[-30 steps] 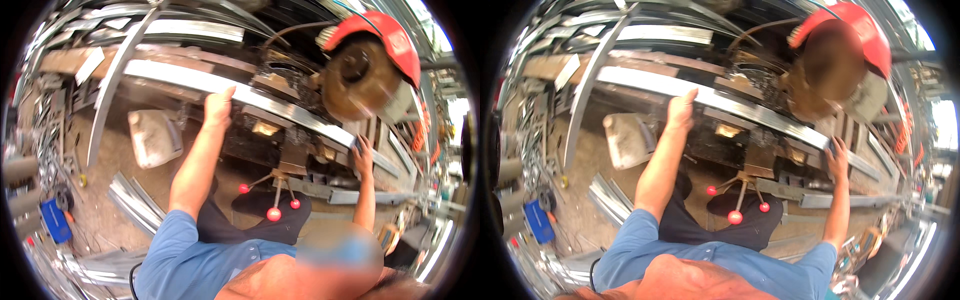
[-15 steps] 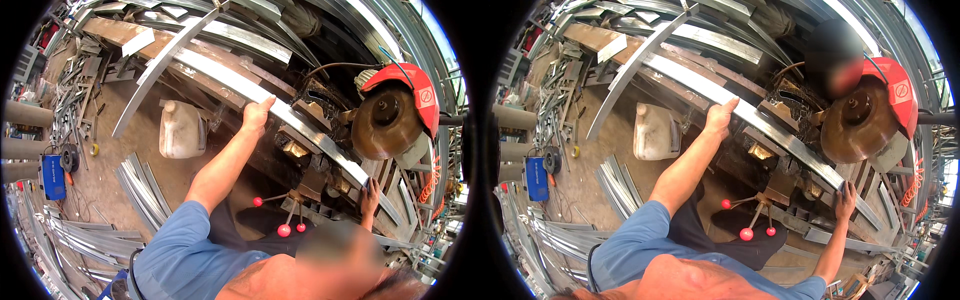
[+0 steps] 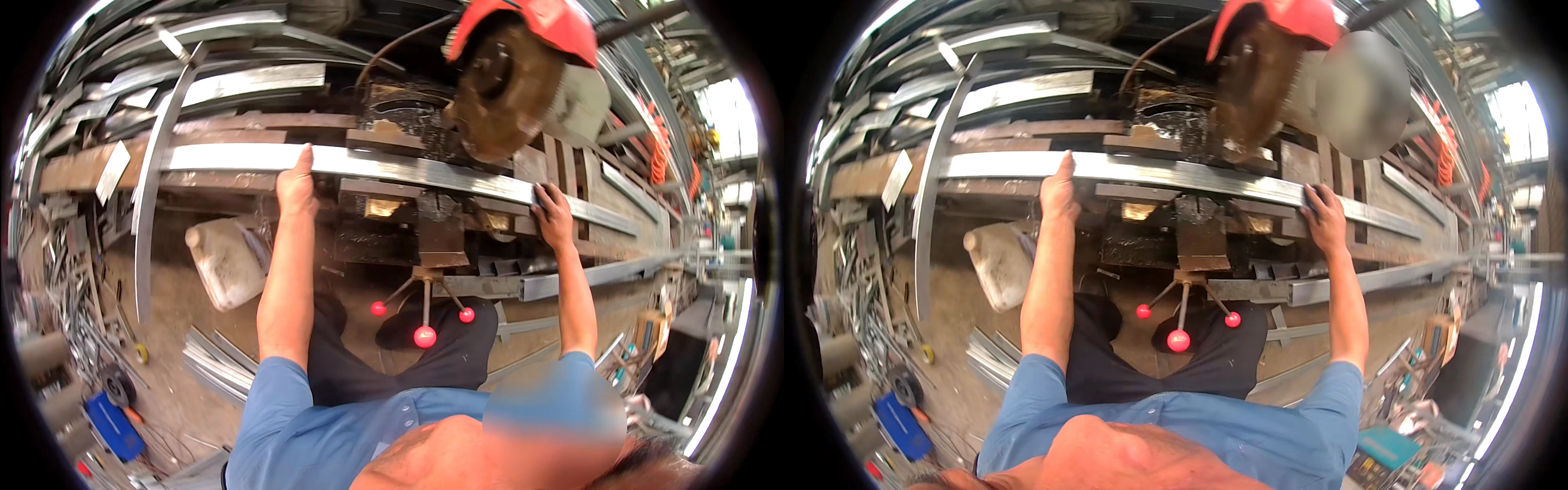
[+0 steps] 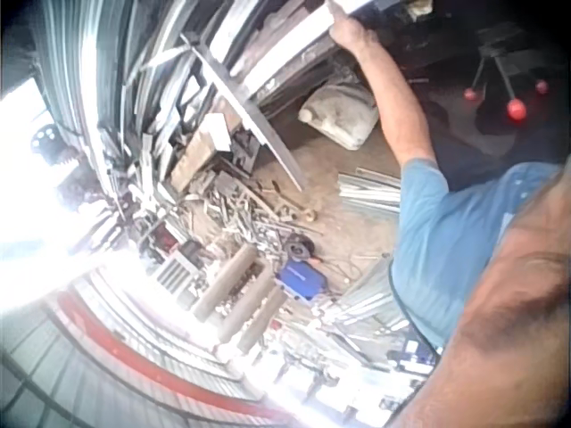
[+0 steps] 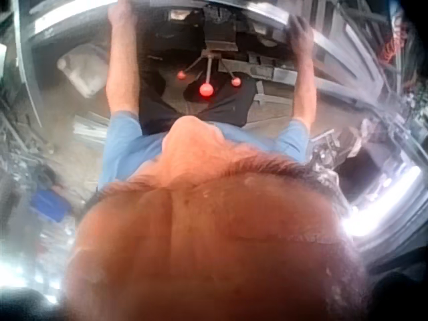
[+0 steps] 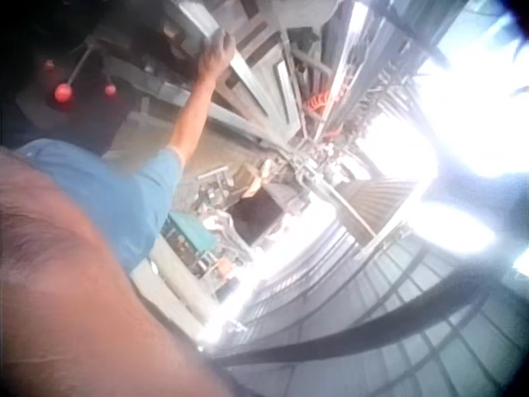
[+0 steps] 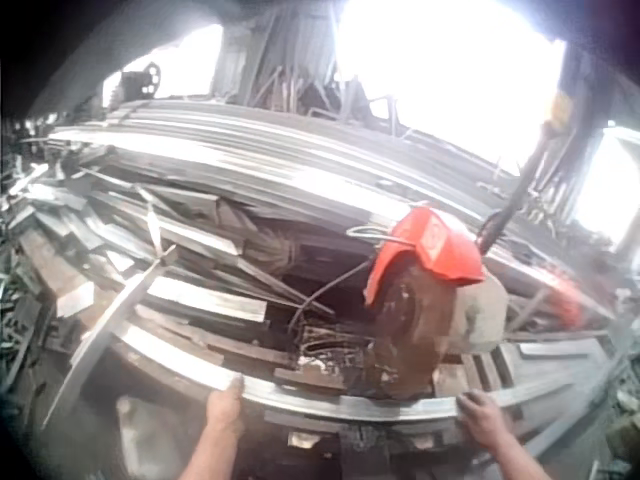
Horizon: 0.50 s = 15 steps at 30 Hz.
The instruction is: The person positions long metal bars on a chop saw, secures them, and cuts them into shorter pieces. After cutting, the person gathers the cut pieces and stacks them on a nearby rack.
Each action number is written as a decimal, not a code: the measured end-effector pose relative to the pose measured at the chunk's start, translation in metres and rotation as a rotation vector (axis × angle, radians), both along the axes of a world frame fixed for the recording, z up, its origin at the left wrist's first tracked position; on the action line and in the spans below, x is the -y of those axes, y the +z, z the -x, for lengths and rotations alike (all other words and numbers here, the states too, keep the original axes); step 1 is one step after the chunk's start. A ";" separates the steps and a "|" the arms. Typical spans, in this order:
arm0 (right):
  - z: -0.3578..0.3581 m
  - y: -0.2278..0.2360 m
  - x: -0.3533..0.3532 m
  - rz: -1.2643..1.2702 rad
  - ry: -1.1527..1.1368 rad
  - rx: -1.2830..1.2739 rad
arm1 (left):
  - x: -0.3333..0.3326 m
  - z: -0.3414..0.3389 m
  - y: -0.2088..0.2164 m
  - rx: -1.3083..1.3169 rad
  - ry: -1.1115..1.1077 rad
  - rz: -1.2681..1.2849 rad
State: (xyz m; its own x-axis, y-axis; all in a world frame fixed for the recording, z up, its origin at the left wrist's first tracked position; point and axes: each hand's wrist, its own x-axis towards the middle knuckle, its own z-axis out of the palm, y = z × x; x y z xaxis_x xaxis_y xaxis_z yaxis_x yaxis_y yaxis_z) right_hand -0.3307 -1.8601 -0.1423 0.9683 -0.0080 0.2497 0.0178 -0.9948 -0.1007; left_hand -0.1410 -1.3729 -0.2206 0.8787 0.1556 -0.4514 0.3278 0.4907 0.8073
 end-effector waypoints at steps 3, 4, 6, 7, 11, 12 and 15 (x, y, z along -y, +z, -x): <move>0.002 -0.004 0.000 -0.010 -0.007 0.050 | 0.003 0.002 0.013 -0.017 0.017 0.020; -0.007 -0.008 -0.005 -0.026 0.011 0.057 | 0.000 0.001 0.012 -0.052 -0.006 -0.045; 0.007 -0.012 -0.002 -0.050 -0.067 0.055 | -0.002 -0.001 0.010 -0.125 -0.005 -0.192; 0.010 -0.018 0.001 -0.086 -0.074 0.038 | -0.002 -0.005 0.001 -0.118 0.013 -0.284; 0.023 -0.006 0.007 0.029 -0.087 -0.054 | 0.019 0.002 0.007 -0.026 0.018 -0.065; 0.026 0.001 0.010 0.053 -0.077 -0.103 | 0.023 0.005 0.017 -0.119 -0.045 0.004; 0.013 0.015 0.015 0.037 -0.108 -0.225 | 0.019 0.010 -0.001 -0.061 -0.233 0.048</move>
